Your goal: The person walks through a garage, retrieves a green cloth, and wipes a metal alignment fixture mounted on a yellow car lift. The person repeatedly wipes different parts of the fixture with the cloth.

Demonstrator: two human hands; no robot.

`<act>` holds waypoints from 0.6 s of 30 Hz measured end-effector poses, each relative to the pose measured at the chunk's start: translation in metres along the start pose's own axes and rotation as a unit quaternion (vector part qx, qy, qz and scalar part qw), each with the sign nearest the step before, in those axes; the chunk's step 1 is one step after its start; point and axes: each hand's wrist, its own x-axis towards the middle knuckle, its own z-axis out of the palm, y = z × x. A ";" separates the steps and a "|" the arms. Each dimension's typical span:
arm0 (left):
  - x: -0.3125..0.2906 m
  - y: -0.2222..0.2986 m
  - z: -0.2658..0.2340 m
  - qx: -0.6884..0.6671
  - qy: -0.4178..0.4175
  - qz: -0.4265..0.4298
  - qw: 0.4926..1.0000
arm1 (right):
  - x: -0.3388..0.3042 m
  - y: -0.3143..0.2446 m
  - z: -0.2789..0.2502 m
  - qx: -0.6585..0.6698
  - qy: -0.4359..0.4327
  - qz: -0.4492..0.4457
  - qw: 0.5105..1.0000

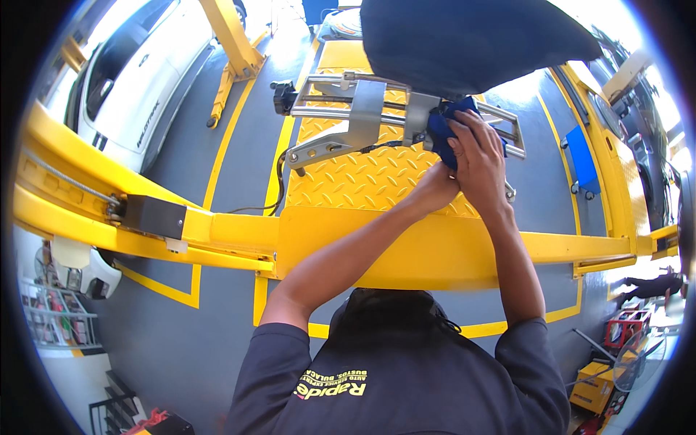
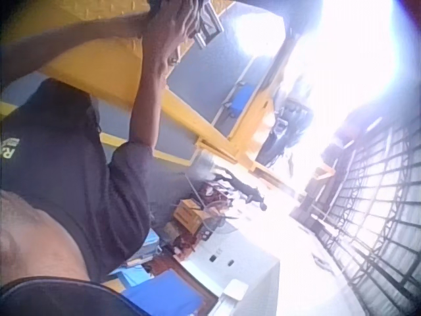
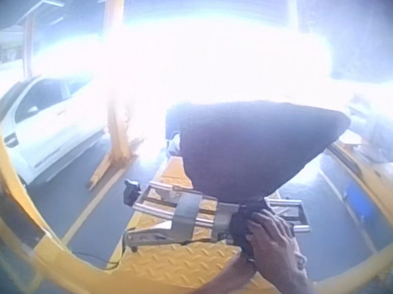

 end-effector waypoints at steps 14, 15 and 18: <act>-0.007 0.026 -0.006 -0.085 -0.021 -0.059 0.994 | -0.022 0.018 -0.014 0.053 0.003 0.021 0.998; -0.004 0.024 -0.009 -0.074 -0.040 -0.065 0.994 | -0.029 0.014 -0.016 0.055 0.007 0.017 0.998; -0.006 0.020 -0.009 -0.081 -0.025 -0.079 0.993 | -0.045 0.015 -0.028 0.073 -0.022 0.023 0.997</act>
